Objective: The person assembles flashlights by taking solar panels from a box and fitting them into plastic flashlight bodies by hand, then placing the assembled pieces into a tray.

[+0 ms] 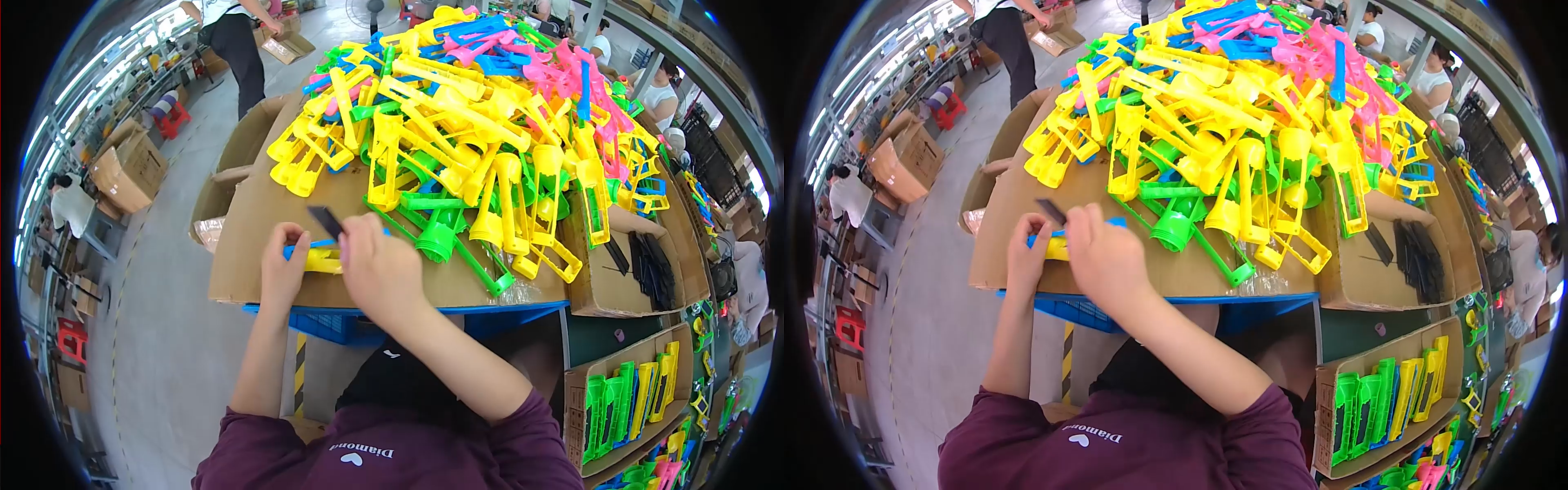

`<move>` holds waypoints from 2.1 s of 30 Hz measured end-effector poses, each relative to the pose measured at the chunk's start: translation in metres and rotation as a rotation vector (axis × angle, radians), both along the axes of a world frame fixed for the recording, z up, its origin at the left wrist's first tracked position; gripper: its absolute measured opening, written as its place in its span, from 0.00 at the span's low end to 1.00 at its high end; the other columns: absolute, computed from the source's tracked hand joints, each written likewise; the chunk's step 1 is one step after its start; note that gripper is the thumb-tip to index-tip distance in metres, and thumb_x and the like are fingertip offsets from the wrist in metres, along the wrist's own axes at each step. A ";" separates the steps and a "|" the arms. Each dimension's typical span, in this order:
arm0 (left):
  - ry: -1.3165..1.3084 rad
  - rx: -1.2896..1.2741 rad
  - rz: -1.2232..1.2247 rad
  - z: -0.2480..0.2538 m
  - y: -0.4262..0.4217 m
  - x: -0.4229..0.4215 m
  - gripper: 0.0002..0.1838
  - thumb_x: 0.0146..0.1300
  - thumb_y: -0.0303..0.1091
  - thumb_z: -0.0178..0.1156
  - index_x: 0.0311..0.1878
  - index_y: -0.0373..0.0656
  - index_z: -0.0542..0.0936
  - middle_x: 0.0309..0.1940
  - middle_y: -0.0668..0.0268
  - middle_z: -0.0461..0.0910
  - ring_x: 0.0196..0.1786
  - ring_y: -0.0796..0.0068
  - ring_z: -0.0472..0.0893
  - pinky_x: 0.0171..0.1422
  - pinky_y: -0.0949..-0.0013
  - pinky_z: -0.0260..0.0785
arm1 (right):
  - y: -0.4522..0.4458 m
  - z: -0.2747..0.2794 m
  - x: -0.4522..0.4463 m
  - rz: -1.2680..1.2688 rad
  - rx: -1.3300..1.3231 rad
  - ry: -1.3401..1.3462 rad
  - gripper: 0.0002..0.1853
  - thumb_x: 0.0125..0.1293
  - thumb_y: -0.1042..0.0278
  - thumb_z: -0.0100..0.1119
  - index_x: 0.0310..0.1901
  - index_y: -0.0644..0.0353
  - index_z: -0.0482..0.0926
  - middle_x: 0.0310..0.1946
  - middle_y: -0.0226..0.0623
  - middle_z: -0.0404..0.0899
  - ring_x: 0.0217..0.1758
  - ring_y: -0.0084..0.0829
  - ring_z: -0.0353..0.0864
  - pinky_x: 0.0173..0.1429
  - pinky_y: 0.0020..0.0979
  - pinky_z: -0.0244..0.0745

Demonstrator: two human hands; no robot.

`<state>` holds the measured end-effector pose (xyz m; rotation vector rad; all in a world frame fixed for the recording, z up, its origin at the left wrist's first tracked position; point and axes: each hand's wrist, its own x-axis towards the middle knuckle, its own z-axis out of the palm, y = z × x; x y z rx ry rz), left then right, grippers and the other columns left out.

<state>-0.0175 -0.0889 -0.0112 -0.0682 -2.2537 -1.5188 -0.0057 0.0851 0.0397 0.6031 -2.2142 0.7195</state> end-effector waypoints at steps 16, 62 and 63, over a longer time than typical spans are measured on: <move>0.240 -0.368 0.173 -0.009 0.060 0.041 0.15 0.54 0.20 0.58 0.46 0.37 0.71 0.58 0.53 0.66 0.68 0.50 0.60 0.70 0.46 0.45 | -0.026 -0.043 -0.006 0.119 -0.503 -0.164 0.07 0.66 0.69 0.48 0.40 0.63 0.69 0.31 0.43 0.71 0.35 0.43 0.73 0.39 0.38 0.68; 0.461 -1.245 -0.376 0.038 -0.006 0.044 0.24 0.57 0.35 0.59 0.57 0.39 0.72 0.54 0.56 0.72 0.57 0.53 0.69 0.63 0.55 0.59 | 0.004 -0.056 -0.044 0.201 -0.691 -0.486 0.05 0.58 0.74 0.50 0.34 0.67 0.70 0.28 0.52 0.77 0.32 0.49 0.79 0.35 0.44 0.73; 0.427 -1.263 -0.359 0.039 -0.004 0.041 0.24 0.58 0.36 0.59 0.57 0.39 0.71 0.54 0.57 0.72 0.57 0.53 0.69 0.62 0.55 0.59 | 0.002 -0.056 -0.045 0.243 -0.734 -0.488 0.05 0.59 0.74 0.49 0.33 0.67 0.70 0.29 0.52 0.77 0.33 0.50 0.78 0.36 0.45 0.73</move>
